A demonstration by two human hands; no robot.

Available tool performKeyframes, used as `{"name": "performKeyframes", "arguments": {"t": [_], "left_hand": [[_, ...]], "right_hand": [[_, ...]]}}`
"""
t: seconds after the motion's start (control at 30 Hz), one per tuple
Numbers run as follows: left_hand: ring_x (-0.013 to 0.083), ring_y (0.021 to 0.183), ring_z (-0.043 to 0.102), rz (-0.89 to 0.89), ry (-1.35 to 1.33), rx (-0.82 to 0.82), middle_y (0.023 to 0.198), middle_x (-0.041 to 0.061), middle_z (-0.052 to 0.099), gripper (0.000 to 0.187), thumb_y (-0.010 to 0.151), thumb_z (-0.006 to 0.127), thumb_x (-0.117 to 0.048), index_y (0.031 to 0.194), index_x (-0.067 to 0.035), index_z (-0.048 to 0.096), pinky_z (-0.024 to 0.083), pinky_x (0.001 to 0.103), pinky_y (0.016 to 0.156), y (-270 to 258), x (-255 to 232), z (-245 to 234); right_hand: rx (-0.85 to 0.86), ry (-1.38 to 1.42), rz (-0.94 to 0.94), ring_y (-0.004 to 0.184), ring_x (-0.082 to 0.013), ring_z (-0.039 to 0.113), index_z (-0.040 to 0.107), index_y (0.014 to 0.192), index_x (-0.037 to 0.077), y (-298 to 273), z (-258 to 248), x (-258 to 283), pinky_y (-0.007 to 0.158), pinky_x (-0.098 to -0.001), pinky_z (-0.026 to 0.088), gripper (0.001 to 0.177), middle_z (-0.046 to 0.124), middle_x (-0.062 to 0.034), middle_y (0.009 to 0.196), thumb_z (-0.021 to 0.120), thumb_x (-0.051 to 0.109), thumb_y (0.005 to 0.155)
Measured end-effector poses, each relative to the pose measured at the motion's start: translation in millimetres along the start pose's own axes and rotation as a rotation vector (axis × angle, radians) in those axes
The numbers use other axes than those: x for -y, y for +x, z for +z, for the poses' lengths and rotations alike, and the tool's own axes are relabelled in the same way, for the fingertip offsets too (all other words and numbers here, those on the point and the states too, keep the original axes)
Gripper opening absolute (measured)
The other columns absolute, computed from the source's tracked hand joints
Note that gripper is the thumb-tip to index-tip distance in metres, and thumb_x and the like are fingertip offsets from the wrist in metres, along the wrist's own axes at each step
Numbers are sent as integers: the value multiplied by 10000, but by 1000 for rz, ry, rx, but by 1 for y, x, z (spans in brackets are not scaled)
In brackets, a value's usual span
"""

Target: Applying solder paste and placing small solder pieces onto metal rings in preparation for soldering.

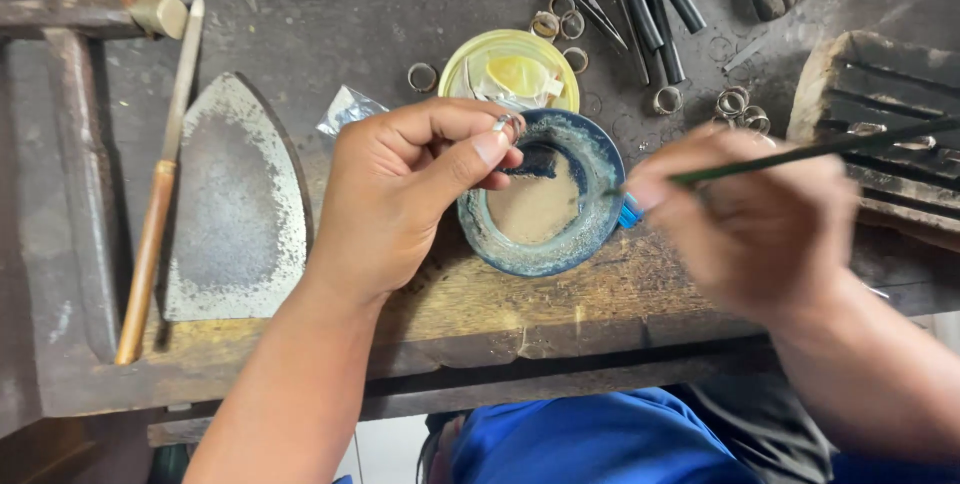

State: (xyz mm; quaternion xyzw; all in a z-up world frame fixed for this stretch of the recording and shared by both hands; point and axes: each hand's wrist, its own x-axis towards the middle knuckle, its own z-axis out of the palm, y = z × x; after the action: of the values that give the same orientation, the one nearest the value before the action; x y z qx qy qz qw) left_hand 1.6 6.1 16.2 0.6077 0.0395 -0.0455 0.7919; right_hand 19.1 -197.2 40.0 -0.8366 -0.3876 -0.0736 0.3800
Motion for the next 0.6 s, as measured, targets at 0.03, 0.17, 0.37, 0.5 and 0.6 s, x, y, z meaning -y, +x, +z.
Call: {"name": "performKeyframes", "arguments": {"t": [0.03,0.17,0.37,0.5,0.6], "left_hand": [[135,821,595,50,45,10,862,103,618,94,787,590,-115,767,-31,625,524,201,620,1,0,-1],[117,671,528,112,123,-15,865,103,549,93,794,588,-90,738,-17,603,517,198,547,0,-5,-2],[116,672,597,35,109,-70,719,56,614,79,778,602,-101,811,-36,631,516,207,545,1,-2,-2],[106,653,606,58,176,-80,692,61,627,86,781,602,-97,808,-25,641,516,197,558,3,1,-2],[103,636,588,61,184,-93,683,72,629,99,787,593,-86,826,-10,643,517,198,557,1,2,-1]], "right_hand": [[-62,52,81,525,-199,544,548,752,-92,5,-5,6,474,-267,421,111,563,-169,646,564,-10,825],[-62,232,229,531,-199,501,522,832,-137,24,-15,10,525,-269,394,99,510,-174,631,530,-43,861],[27,386,482,550,-128,483,540,806,-65,17,-2,-12,538,-192,393,129,517,-109,640,502,30,885],[-4,315,514,513,-111,481,555,805,-50,18,-1,-17,504,-173,386,51,522,-97,594,568,-36,852],[-12,229,568,482,-106,500,575,794,-31,17,1,-17,474,-167,408,55,535,-93,567,598,-61,834]]}}
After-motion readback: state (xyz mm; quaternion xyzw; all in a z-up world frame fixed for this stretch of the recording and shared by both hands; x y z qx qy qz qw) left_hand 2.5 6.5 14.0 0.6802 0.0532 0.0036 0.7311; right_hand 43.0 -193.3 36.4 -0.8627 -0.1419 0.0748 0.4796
